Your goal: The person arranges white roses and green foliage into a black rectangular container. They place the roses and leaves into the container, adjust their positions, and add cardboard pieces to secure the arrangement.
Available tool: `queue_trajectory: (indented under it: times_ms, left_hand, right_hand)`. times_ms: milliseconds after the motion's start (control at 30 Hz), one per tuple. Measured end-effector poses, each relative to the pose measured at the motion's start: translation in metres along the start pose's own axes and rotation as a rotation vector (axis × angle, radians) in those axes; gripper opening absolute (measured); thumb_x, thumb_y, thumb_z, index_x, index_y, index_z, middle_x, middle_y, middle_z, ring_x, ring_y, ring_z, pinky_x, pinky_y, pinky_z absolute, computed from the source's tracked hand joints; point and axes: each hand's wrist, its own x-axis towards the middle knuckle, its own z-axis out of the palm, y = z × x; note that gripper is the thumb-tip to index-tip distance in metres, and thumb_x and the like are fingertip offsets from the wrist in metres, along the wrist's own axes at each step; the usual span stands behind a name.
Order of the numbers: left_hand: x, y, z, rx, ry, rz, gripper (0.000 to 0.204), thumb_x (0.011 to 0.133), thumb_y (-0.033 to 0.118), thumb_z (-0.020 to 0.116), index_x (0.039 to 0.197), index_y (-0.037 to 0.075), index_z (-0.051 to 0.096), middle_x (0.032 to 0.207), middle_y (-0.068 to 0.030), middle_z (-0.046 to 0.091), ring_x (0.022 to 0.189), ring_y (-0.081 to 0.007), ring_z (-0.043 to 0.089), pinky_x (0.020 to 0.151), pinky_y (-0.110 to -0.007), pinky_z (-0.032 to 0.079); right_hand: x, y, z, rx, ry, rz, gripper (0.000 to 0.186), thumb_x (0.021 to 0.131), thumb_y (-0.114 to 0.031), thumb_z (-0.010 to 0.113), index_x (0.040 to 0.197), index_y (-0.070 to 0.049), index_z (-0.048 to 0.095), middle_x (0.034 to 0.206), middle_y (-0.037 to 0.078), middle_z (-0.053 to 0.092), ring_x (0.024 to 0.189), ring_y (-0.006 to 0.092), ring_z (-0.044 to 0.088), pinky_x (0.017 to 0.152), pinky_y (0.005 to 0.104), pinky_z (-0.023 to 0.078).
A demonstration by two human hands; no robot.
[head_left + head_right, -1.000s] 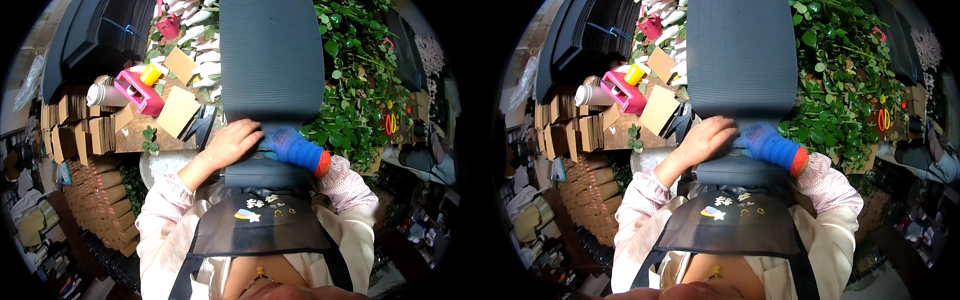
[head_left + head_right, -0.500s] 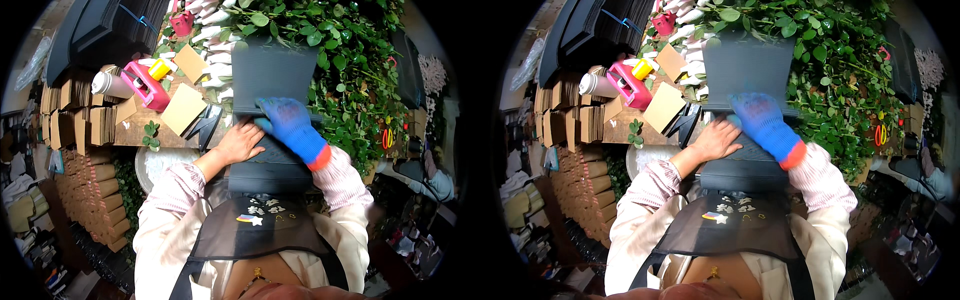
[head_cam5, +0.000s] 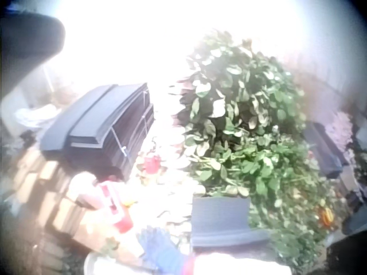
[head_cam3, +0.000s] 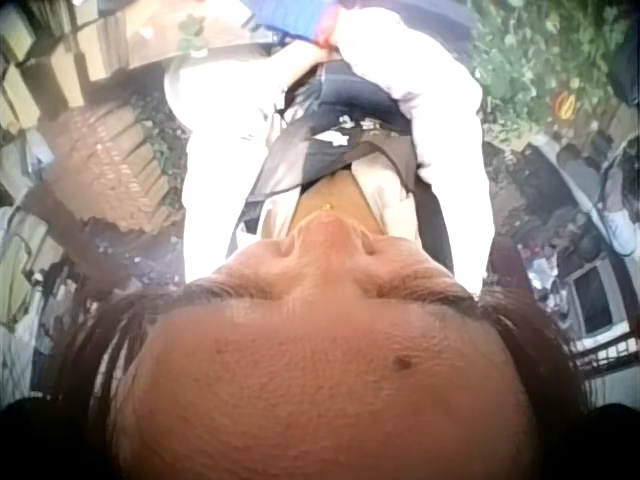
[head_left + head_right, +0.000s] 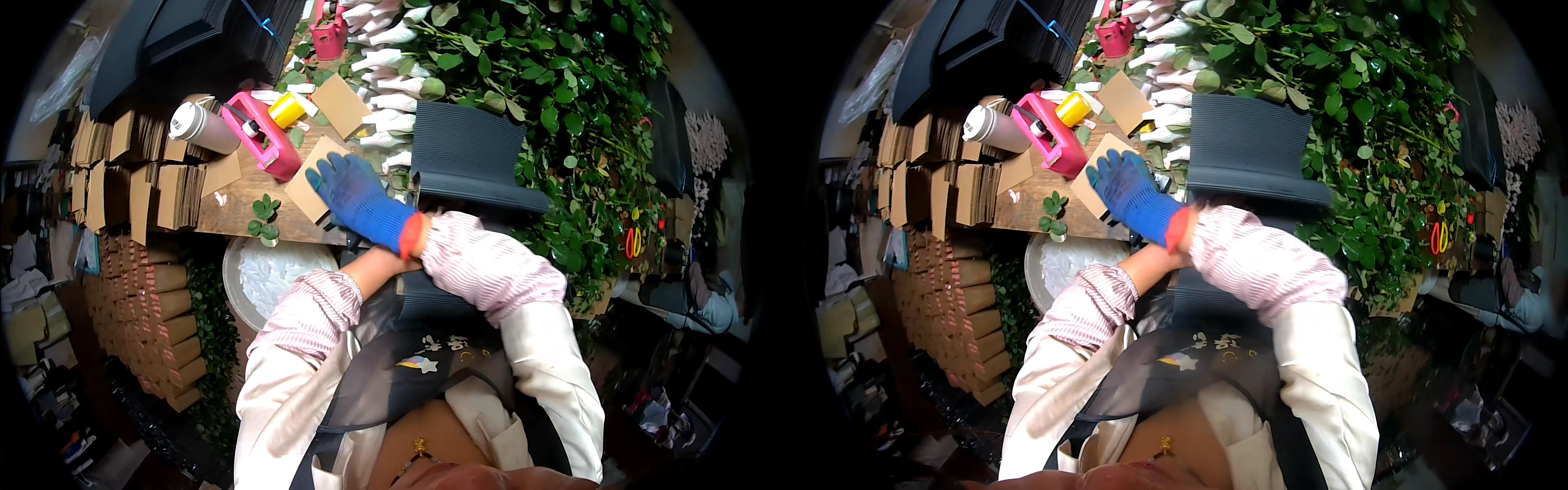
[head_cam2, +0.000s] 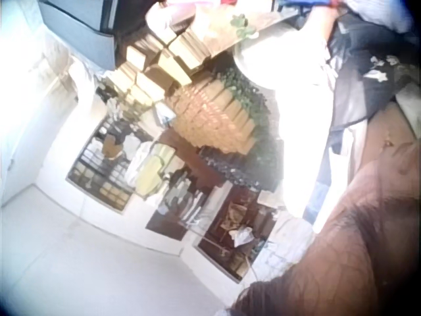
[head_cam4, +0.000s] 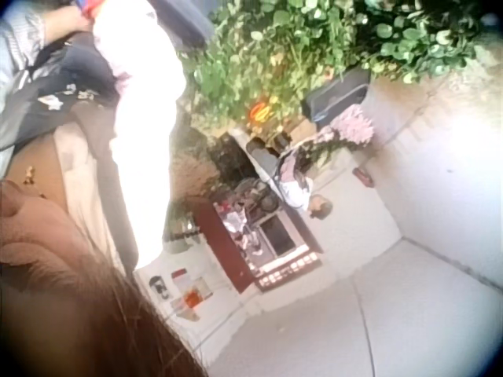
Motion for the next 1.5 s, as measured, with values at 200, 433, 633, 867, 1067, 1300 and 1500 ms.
queue_trajectory:
  times_ms: [200, 433, 633, 867, 1067, 1300, 1500]
  left_hand:
    - [0.0, 0.004, -0.004, -0.017, 0.003, 0.017, 0.048, 0.095, 0.036, 0.061, 0.136, 0.01, 0.061, 0.136, -0.0122, 0.062, 0.129, -0.0343, 0.054, 0.111, -0.049, 0.04]
    - [-0.002, 0.002, -0.008, -0.043, 0.027, 0.035, 0.047, 0.096, 0.035, 0.06, 0.137, 0.012, 0.061, 0.136, -0.0091, 0.062, 0.13, -0.0328, 0.054, 0.111, -0.047, 0.041]
    - [0.011, 0.003, -0.024, -0.312, -0.174, -0.163, 0.047, 0.094, 0.033, 0.061, 0.135, 0.012, 0.063, 0.138, -0.0089, 0.061, 0.131, -0.0303, 0.052, 0.11, -0.047, 0.041]
    - [0.011, -0.004, -0.013, 0.084, -0.016, 0.083, 0.05, 0.091, 0.035, 0.059, 0.132, 0.006, 0.063, 0.136, -0.0144, 0.062, 0.133, -0.0342, 0.05, 0.115, -0.051, 0.035]
    - [-0.023, -0.011, -0.051, 0.211, 0.146, -0.019, 0.044, 0.093, 0.02, 0.066, 0.134, 0.003, 0.06, 0.138, -0.0165, 0.06, 0.131, -0.0362, 0.056, 0.111, -0.052, 0.041]
    - [0.01, 0.025, -0.054, 0.025, 0.069, 0.001, 0.014, 0.082, 0.011, 0.079, 0.094, 0.004, 0.075, 0.099, -0.009, 0.074, 0.092, -0.0275, 0.071, 0.08, -0.037, 0.058]
    - [0.017, 0.036, -0.056, 0.084, 0.047, -0.02, 0.013, 0.081, 0.011, 0.079, 0.089, 0.002, 0.075, 0.098, -0.0107, 0.074, 0.091, -0.0289, 0.072, 0.087, -0.039, 0.058]
  right_hand:
    - [0.022, -0.001, 0.044, 0.076, -0.099, 0.017, 0.049, 0.091, -0.024, 0.063, 0.137, -0.01, 0.056, 0.136, 0.013, 0.057, 0.128, 0.0298, 0.053, 0.1, 0.0439, 0.045]
    - [-0.079, 0.019, -0.065, 0.377, 0.274, -0.241, 0.035, 0.096, -0.023, 0.059, 0.129, -0.012, 0.064, 0.129, 0.01, 0.067, 0.107, 0.028, 0.068, 0.081, 0.0371, 0.056]
    - [-0.205, 0.071, -0.069, 1.033, -0.017, 0.408, 0.036, 0.099, -0.032, 0.065, 0.127, -0.009, 0.068, 0.109, 0.012, 0.073, 0.097, 0.0238, 0.072, 0.083, 0.0374, 0.057]
    - [-0.224, 0.108, -0.033, 1.313, -0.488, 0.949, 0.039, 0.101, -0.037, 0.061, 0.102, 0.001, 0.07, 0.085, 0.01, 0.073, 0.068, 0.0149, 0.071, 0.064, 0.029, 0.058]
    - [-0.225, 0.102, -0.012, 1.098, -0.446, 0.858, 0.043, 0.099, -0.045, 0.058, 0.096, -0.004, 0.071, 0.083, 0.015, 0.074, 0.069, 0.0224, 0.072, 0.07, 0.0381, 0.058]
    - [-0.219, 0.094, -0.029, 0.563, -0.398, 0.658, 0.047, 0.095, -0.054, 0.056, 0.1, -0.012, 0.074, 0.094, 0.016, 0.074, 0.087, 0.0366, 0.072, 0.08, 0.0486, 0.057]
    - [-0.274, 0.118, -0.093, 1.194, 0.287, 0.734, 0.032, 0.093, -0.038, 0.069, 0.109, -0.01, 0.073, 0.092, 0.013, 0.074, 0.078, 0.0323, 0.072, 0.074, 0.04, 0.059]
